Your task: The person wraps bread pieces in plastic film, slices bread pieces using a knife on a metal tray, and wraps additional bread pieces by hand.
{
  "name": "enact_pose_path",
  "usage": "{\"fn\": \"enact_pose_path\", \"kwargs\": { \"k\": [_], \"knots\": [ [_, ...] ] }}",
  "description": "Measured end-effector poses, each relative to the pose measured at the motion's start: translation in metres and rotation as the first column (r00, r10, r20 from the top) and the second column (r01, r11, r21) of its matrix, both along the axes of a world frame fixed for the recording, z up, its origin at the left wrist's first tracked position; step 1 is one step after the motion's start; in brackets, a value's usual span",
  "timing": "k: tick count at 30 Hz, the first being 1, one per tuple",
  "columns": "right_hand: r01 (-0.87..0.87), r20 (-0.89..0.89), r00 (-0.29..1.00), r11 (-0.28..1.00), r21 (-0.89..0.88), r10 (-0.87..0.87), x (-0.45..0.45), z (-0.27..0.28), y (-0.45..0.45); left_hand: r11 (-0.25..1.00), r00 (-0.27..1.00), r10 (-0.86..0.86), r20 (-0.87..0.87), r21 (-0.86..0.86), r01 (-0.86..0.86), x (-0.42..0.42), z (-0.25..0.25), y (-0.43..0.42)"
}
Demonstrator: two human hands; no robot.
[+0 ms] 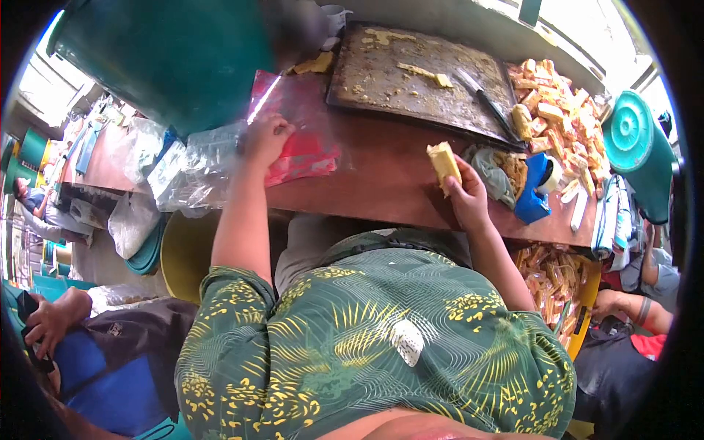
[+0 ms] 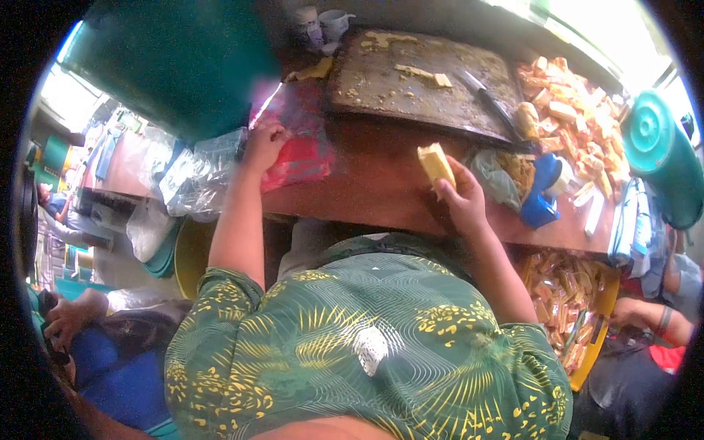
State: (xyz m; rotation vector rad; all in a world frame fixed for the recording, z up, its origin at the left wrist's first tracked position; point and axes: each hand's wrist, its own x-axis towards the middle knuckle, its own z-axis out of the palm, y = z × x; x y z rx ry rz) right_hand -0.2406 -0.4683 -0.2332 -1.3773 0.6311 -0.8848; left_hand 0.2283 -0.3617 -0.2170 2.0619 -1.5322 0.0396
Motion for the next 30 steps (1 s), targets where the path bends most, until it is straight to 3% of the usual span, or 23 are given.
{"fn": "enact_pose_path", "kwargs": {
  "k": [1, 4, 5, 6, 7, 11, 13, 14, 15, 17, 18, 20, 21, 24, 28, 29, 30],
  "knots": [
    [0.022, 0.064, 0.998, 1.0, 0.006, -0.022, 0.0, -0.003, -0.005, 1.0, 1.0, -0.018, -0.009, -0.022, 0.018, 0.007, -0.003, 0.0],
    [-0.005, 0.217, 0.976, 0.991, 0.135, -0.024, -0.004, -0.007, -0.012, 0.974, 0.869, 0.175, -0.463, 0.21, -0.084, 0.031, 0.009, -0.009],
    [-0.034, 0.276, 0.961, 0.977, 0.211, -0.026, -0.003, -0.003, -0.011, 0.997, 0.692, -0.07, -0.718, -0.081, 0.017, 0.025, 0.013, -0.012],
    [-0.068, 0.336, 0.941, 0.957, 0.283, -0.032, -0.002, 0.001, -0.012, 0.925, 0.437, -0.351, -0.828, -0.378, 0.027, 0.005, 0.028, -0.014],
    [-0.129, 0.391, 0.92, 0.939, 0.319, -0.007, -0.004, -0.001, -0.015, 0.778, 0.146, -0.613, -0.776, -0.626, -0.057, -0.018, 0.041, -0.015],
    [-0.202, 0.487, 0.873, 0.895, 0.398, -0.019, -0.01, 0.001, -0.018, 0.838, 0.64, -0.531, -0.556, -0.459, 0.296, -0.174, 0.06, -0.003],
    [-0.213, 0.503, 0.864, 0.905, 0.367, 0.0, -0.01, 0.006, -0.016, 0.806, 0.746, -0.583, -0.321, -0.11, 0.582, -0.208, 0.028, -0.004],
    [-0.221, 0.511, 0.859, 0.91, 0.352, 0.011, -0.009, 0.008, -0.014, 0.801, 0.702, -0.507, -0.501, 0.027, 0.598, -0.234, 0.022, 0.004],
    [-0.226, 0.493, 0.869, 0.916, 0.331, 0.037, -0.009, 0.01, -0.014, 0.801, 0.829, -0.442, -0.342, 0.267, 0.536, -0.26, 0.03, 0.019],
    [-0.235, 0.453, 0.888, 0.927, 0.292, 0.083, -0.011, 0.013, -0.012, 0.792, 0.8, -0.488, -0.348, 0.208, 0.574, -0.268, 0.026, 0.028],
    [-0.134, 0.344, 0.938, 0.965, 0.224, 0.05, -0.009, 0.016, -0.008, 0.798, 0.79, -0.485, -0.375, 0.18, 0.575, -0.265, 0.029, 0.028],
    [0.045, 0.127, 0.991, 0.998, 0.05, -0.051, -0.005, 0.025, 0.0, 0.848, 0.792, -0.509, -0.338, -0.039, 0.528, -0.239, 0.021, 0.016],
    [-0.022, 0.089, 0.996, 0.998, 0.064, 0.017, -0.008, 0.028, -0.003, 0.9, 0.896, -0.409, -0.17, 0.088, 0.427, -0.233, 0.034, 0.019],
    [-0.02, -0.132, 0.991, 0.923, -0.385, -0.033, 0.001, 0.039, 0.0, 0.899, 0.95, -0.303, -0.08, 0.307, 0.313, -0.217, 0.026, 0.022],
    [0.179, -0.008, 0.975, 0.806, -0.564, -0.222, 0.018, 0.07, 0.008, 0.92, 0.966, -0.247, -0.082, 0.293, 0.26, -0.221, 0.021, 0.031],
    [0.205, -0.078, 0.947, 0.772, -0.601, -0.312, 0.014, 0.08, 0.008, 0.925, 0.968, -0.24, -0.076, 0.283, 0.252, -0.221, 0.019, 0.032],
    [0.16, -0.064, 0.968, 0.798, -0.582, -0.241, 0.014, 0.083, 0.008, 0.931, 0.97, -0.232, -0.072, 0.273, 0.243, -0.221, 0.017, 0.033]
  ]
}}
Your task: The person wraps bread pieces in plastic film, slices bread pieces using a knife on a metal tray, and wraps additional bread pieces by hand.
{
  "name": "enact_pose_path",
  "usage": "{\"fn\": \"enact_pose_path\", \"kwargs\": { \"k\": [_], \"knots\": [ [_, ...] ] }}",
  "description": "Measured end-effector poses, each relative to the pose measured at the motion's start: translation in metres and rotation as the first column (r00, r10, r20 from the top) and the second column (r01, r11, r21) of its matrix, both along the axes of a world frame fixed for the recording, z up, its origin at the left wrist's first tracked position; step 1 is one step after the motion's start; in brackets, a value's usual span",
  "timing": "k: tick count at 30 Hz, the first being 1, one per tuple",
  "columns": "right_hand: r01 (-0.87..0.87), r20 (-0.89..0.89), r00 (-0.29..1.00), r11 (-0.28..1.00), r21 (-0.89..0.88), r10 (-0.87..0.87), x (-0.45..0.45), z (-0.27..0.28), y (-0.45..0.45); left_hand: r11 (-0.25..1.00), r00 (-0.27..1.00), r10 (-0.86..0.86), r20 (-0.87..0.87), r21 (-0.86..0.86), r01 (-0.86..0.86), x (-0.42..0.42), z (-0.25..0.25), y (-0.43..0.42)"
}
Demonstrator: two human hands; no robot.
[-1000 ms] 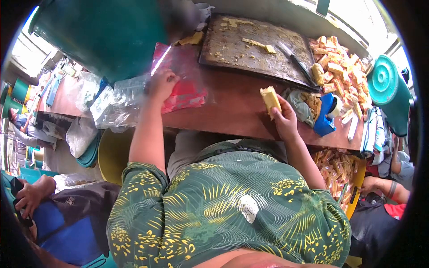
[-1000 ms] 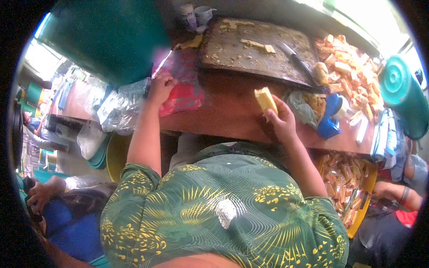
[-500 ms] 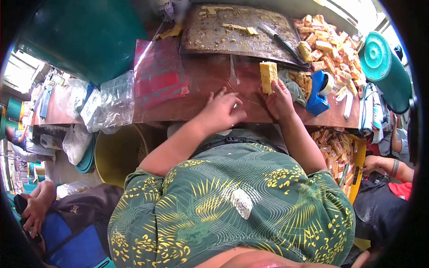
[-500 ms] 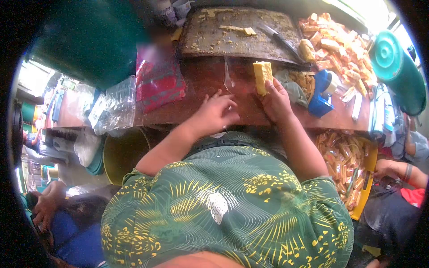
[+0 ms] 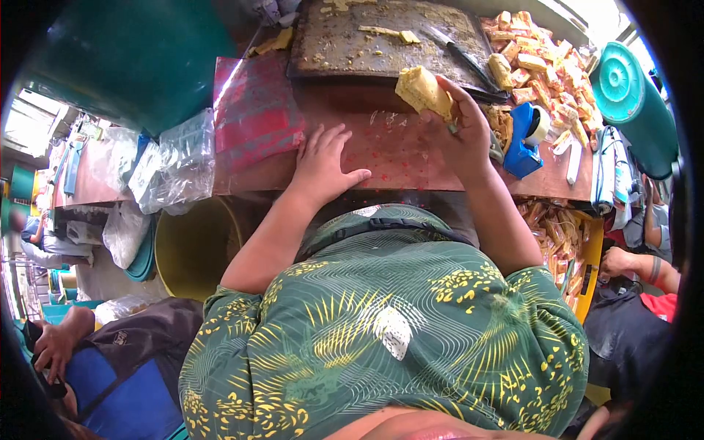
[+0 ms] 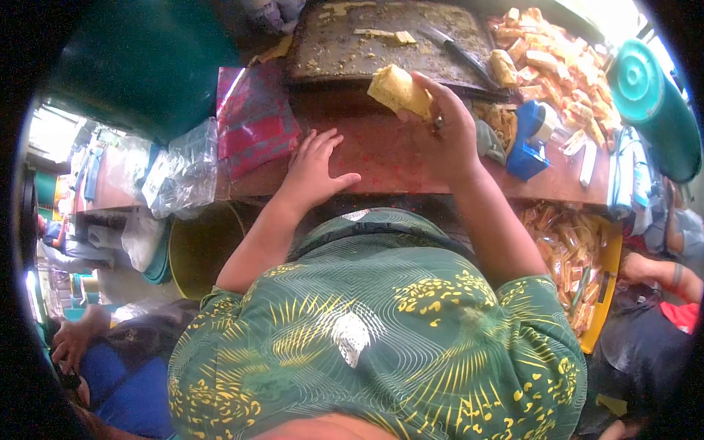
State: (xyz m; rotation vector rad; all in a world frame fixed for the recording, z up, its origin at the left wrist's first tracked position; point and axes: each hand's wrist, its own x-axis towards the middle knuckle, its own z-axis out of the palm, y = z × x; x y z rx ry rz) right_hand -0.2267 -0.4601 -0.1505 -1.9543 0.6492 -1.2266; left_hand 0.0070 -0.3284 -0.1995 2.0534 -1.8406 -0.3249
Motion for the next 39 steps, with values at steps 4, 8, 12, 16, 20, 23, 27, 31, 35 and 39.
{"fn": "enact_pose_path", "kwargs": {
  "k": [4, 8, 12, 16, 20, 23, 27, 31, 35, 39],
  "knots": [
    [-0.228, -0.258, 0.946, 0.968, -0.102, 0.195, 0.007, 0.004, 0.009, 0.999, 0.999, 0.028, 0.037, -0.032, -0.026, -0.003, -0.003, 0.004],
    [-0.18, -0.498, 0.864, 0.97, -0.163, 0.076, 0.016, -0.041, -0.002, 0.998, 0.998, 0.029, 0.061, -0.058, -0.025, -0.004, -0.009, 0.005],
    [-0.189, -0.529, 0.843, 0.974, -0.122, 0.097, 0.012, -0.051, -0.004, 0.998, 0.998, 0.029, 0.049, -0.063, -0.025, -0.004, -0.008, 0.005],
    [-0.198, -0.538, 0.837, 0.972, -0.125, 0.101, 0.01, -0.055, -0.005, 0.997, 0.997, 0.021, 0.069, -0.073, -0.016, -0.004, -0.009, 0.004],
    [-0.067, -0.448, 0.884, 0.912, -0.404, -0.133, -0.002, -0.048, 0.019, 0.987, 1.0, 0.006, -0.02, -0.163, -0.009, 0.002, -0.009, -0.001],
    [-0.232, -0.503, 0.864, 0.881, -0.412, -0.008, -0.043, -0.046, 0.04, 0.937, 0.992, -0.052, -0.119, -0.349, 0.007, 0.017, -0.007, -0.019],
    [-0.193, -0.48, 0.877, 0.892, -0.409, -0.031, -0.061, -0.044, 0.039, 0.866, 0.967, -0.191, -0.166, -0.493, 0.087, 0.017, 0.019, -0.047],
    [-0.079, -0.408, 0.904, 0.89, -0.449, -0.126, -0.03, -0.027, 0.023, 0.884, 0.924, -0.292, -0.246, -0.438, 0.162, 0.001, 0.034, -0.06],
    [-0.101, -0.494, 0.856, 0.891, -0.443, -0.149, -0.016, -0.025, 0.01, 0.905, 0.922, -0.329, -0.205, -0.347, 0.246, -0.011, 0.031, -0.053],
    [-0.097, -0.541, 0.825, 0.905, -0.415, -0.16, -0.012, -0.027, 0.007, 0.926, 0.94, -0.285, -0.189, -0.309, 0.219, -0.012, 0.026, -0.044]
  ]
}}
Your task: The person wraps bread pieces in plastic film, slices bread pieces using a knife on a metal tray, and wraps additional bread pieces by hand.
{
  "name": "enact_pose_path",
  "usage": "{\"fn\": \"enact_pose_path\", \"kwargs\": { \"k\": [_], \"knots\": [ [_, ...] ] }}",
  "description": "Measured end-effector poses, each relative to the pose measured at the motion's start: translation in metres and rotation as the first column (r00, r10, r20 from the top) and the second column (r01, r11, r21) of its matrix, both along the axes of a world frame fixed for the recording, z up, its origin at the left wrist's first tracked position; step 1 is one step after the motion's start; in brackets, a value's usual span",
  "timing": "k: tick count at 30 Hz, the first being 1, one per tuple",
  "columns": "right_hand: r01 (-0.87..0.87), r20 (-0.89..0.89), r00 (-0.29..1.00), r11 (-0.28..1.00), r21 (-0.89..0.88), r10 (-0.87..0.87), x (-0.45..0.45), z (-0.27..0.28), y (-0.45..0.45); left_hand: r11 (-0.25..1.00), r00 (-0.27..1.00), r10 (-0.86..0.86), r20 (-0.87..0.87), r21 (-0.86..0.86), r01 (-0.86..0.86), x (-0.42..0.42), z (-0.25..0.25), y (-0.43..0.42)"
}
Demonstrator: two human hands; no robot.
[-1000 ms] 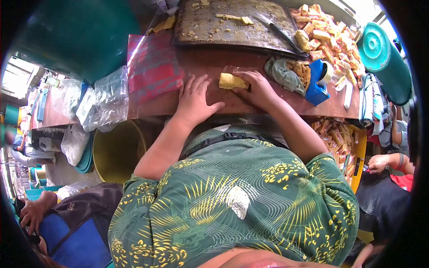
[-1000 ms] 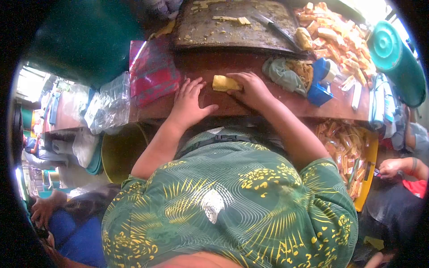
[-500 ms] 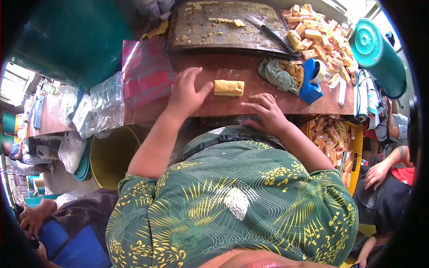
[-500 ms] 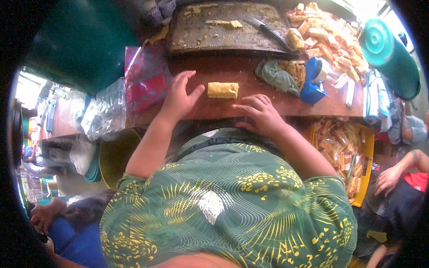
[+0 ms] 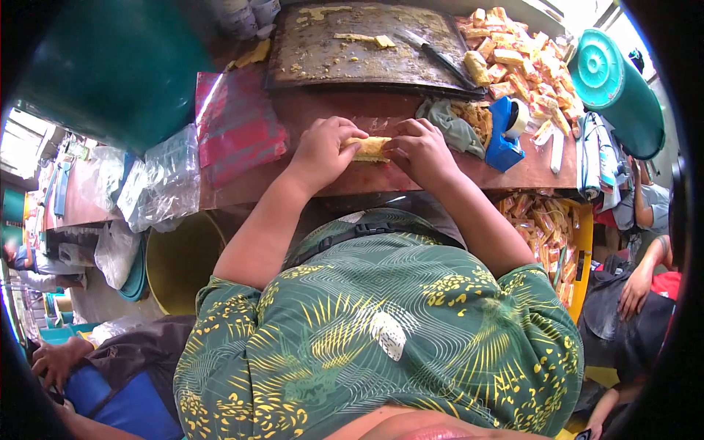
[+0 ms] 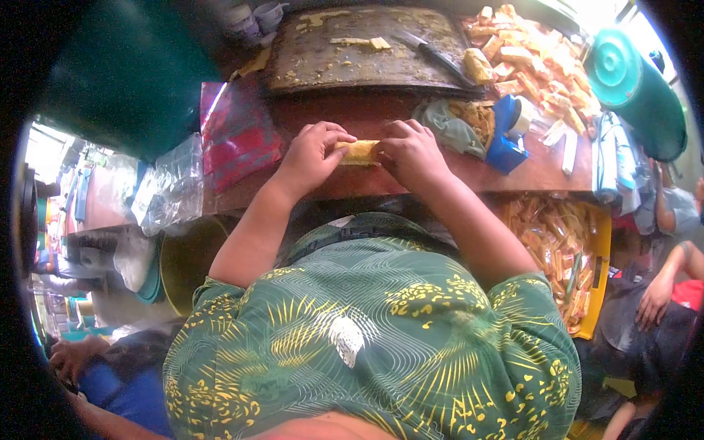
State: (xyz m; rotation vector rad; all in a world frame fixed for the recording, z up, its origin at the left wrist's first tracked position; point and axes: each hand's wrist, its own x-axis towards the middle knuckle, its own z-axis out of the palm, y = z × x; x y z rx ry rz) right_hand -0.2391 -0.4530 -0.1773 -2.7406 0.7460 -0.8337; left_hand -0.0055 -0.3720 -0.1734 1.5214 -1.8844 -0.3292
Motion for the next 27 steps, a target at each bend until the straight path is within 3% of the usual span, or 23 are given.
{"fn": "enact_pose_path", "kwargs": {
  "k": [6, 9, 11, 13, 14, 16, 18, 19, 21, 24, 25, 27],
  "knots": [
    [0.026, 0.019, 0.999, 0.994, 0.11, -0.029, -0.001, -0.002, -0.003, 0.999, 0.987, -0.028, -0.159, -0.021, 0.025, 0.021, -0.004, -0.027],
    [0.118, 0.168, 0.976, 0.986, 0.115, -0.137, -0.03, 0.021, -0.019, 0.998, 0.988, 0.057, -0.146, 0.038, -0.052, 0.031, -0.007, -0.05],
    [0.401, 0.13, 0.911, 0.914, -0.062, -0.391, -0.062, 0.045, -0.025, 0.987, 0.989, 0.146, 0.02, 0.069, -0.147, 0.036, -0.022, -0.066],
    [0.589, 0.11, 0.796, 0.719, -0.368, -0.595, -0.089, 0.052, -0.03, 0.95, 0.925, 0.304, 0.227, -0.005, -0.311, 0.031, -0.038, -0.077],
    [0.626, 0.061, 0.759, 0.701, -0.34, -0.648, -0.098, 0.054, -0.025, 0.949, 0.92, 0.296, 0.259, 0.028, -0.313, 0.029, -0.04, -0.079],
    [0.398, -0.017, 0.911, 0.889, -0.228, -0.413, -0.104, 0.041, -0.008, 0.943, 0.905, 0.278, 0.321, 0.09, -0.321, 0.022, -0.024, -0.077],
    [0.138, -0.133, 0.979, 0.982, -0.126, -0.154, -0.104, 0.021, 0.019, 0.944, 0.957, 0.158, 0.244, 0.246, -0.219, 0.026, -0.013, -0.084],
    [0.009, -0.215, 0.976, 0.997, -0.081, -0.026, -0.098, 0.011, 0.034, 0.934, 0.975, 0.101, 0.197, 0.32, -0.162, 0.027, -0.009, -0.087],
    [0.004, -0.313, 0.948, 0.988, -0.154, -0.052, -0.091, -0.027, 0.05, 0.916, 0.995, 0.074, 0.074, 0.39, -0.097, 0.023, 0.002, -0.087],
    [-0.084, -0.115, 0.992, 0.961, -0.263, 0.056, -0.055, -0.051, 0.049, 0.9, 0.965, -0.042, -0.258, 0.409, 0.148, 0.029, -0.003, -0.097],
    [-0.182, -0.156, 0.976, 0.961, -0.208, 0.151, -0.046, -0.048, 0.044, 0.888, 0.918, -0.088, -0.387, 0.387, 0.248, 0.026, 0.007, -0.09],
    [-0.365, -0.214, 0.916, 0.927, -0.085, 0.34, -0.027, -0.041, 0.031, 0.897, 0.941, -0.125, -0.313, 0.37, 0.242, 0.02, 0.03, -0.072]
  ]
}}
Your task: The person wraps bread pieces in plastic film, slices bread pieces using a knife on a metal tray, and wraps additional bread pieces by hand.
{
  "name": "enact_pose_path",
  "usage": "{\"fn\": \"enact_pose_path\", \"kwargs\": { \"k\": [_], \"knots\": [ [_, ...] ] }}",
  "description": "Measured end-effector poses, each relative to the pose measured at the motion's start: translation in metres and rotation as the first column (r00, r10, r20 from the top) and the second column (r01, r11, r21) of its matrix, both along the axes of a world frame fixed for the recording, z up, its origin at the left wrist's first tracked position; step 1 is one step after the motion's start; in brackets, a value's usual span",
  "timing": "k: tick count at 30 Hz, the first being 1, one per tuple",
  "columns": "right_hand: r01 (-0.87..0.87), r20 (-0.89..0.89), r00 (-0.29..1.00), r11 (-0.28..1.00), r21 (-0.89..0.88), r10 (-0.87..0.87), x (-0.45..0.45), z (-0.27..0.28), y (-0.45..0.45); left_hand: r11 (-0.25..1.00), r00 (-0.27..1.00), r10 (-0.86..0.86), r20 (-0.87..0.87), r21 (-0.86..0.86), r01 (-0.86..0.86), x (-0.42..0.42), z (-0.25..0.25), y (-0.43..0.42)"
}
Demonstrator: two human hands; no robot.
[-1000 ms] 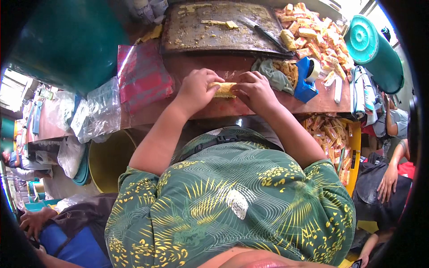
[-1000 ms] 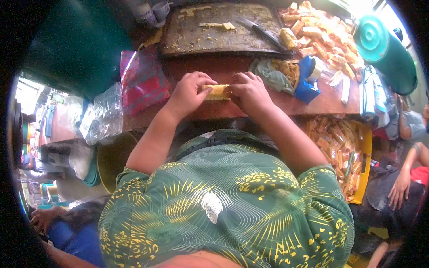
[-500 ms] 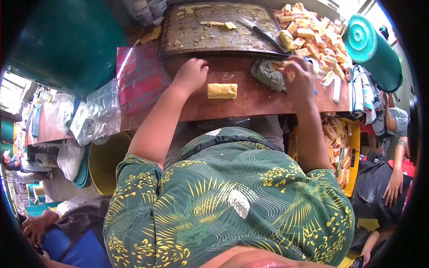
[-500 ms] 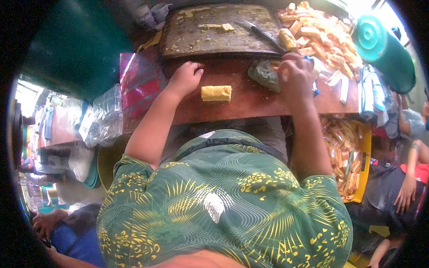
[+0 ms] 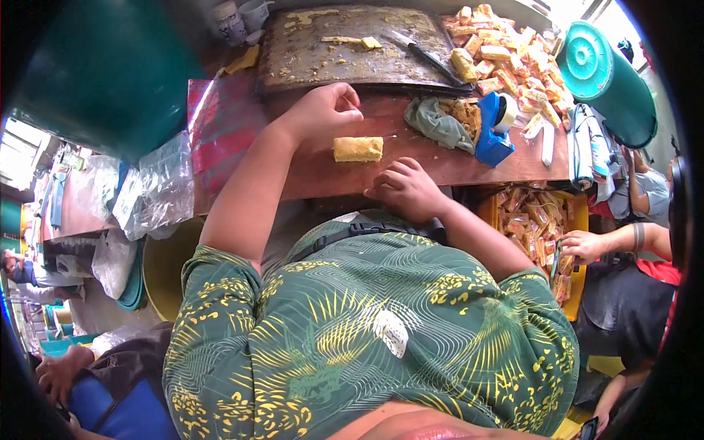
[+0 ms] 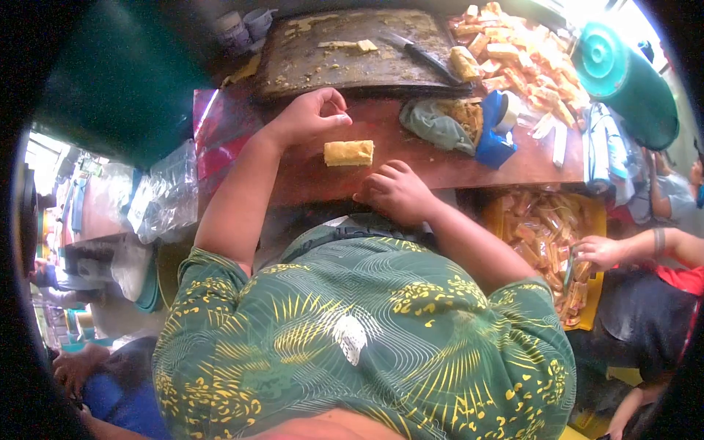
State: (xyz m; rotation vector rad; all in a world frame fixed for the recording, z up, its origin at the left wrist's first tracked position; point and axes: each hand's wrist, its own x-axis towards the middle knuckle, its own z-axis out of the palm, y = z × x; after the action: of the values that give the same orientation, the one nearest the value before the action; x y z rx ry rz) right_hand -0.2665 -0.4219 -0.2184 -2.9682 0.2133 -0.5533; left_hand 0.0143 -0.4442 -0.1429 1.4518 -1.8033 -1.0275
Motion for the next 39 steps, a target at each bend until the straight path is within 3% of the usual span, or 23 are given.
{"fn": "enact_pose_path", "kwargs": {
  "k": [2, 6, 11, 14, 15, 18, 21, 27, 30, 33, 34, 35, 36, 38, 39],
  "knots": [
    [-0.013, 0.059, 0.998, 1.0, 0.027, 0.011, 0.013, 0.024, -0.005, 0.999, 1.0, -0.026, -0.001, -0.043, 0.026, -0.005, 0.012, 0.015],
    [0.283, 0.318, 0.915, 0.957, -0.069, -0.248, 0.035, 0.068, -0.013, 0.98, 0.991, -0.077, 0.108, -0.176, 0.095, -0.005, 0.016, 0.033],
    [0.211, 0.038, 0.975, 0.969, 0.13, -0.217, 0.035, 0.075, -0.037, 0.933, 0.97, -0.073, 0.232, -0.327, 0.149, -0.013, 0.028, 0.055],
    [0.249, 0.127, 0.942, 0.901, 0.355, -0.31, 0.038, 0.066, -0.034, 0.826, 0.9, 0.033, 0.434, -0.519, 0.22, -0.016, 0.014, 0.057],
    [0.275, 0.153, 0.926, 0.894, 0.354, -0.345, 0.039, 0.064, -0.031, 0.76, 0.86, 0.093, 0.501, -0.594, 0.264, -0.017, 0.01, 0.056],
    [0.289, 0.192, 0.914, 0.907, 0.306, -0.357, 0.04, 0.061, -0.026, 0.796, 0.85, 0.12, 0.513, -0.561, 0.226, -0.022, 0.006, 0.057],
    [0.228, 0.127, 0.957, 0.947, 0.228, -0.261, 0.036, 0.045, -0.035, 0.83, 0.921, 0.073, 0.384, -0.536, 0.157, -0.027, 0.007, 0.062],
    [0.254, 0.157, 0.94, 0.93, 0.265, -0.302, 0.031, 0.043, -0.028, 0.89, 0.881, 0.105, 0.462, -0.44, 0.125, -0.023, -0.018, 0.064],
    [0.454, -0.001, 0.817, 0.643, 0.617, -0.576, 0.027, 0.056, -0.013, 0.915, 0.925, 0.201, 0.322, -0.399, -0.06, -0.018, -0.014, 0.081],
    [0.182, 0.11, 0.798, 0.41, 0.894, -0.593, 0.02, 0.022, -0.027, 0.918, 0.916, 0.382, -0.121, -0.065, -0.391, -0.008, -0.038, 0.087],
    [0.082, 0.132, 0.792, 0.318, 0.945, -0.597, 0.019, 0.017, -0.03, 0.94, 0.908, 0.316, -0.273, -0.035, -0.338, -0.003, -0.057, 0.085],
    [0.141, 0.165, 0.79, 0.437, 0.889, -0.591, 0.019, 0.013, -0.032, 0.96, 0.873, 0.248, -0.42, -0.016, -0.28, 0.004, -0.078, 0.079],
    [0.129, 0.163, 0.821, 0.456, 0.881, -0.547, 0.017, 0.006, -0.037, 0.975, 0.811, 0.178, -0.558, -0.009, -0.22, 0.005, -0.078, 0.078],
    [0.102, 0.157, 0.878, 0.497, 0.862, -0.452, 0.013, -0.006, -0.047, 0.985, 0.857, 0.17, -0.486, 0.079, -0.151, 0.012, -0.077, 0.079],
    [0.132, 0.128, 0.865, 0.466, 0.875, -0.485, 0.013, -0.005, -0.046, 0.985, 0.878, 0.164, -0.45, 0.126, -0.119, 0.012, -0.069, 0.081]
  ]
}}
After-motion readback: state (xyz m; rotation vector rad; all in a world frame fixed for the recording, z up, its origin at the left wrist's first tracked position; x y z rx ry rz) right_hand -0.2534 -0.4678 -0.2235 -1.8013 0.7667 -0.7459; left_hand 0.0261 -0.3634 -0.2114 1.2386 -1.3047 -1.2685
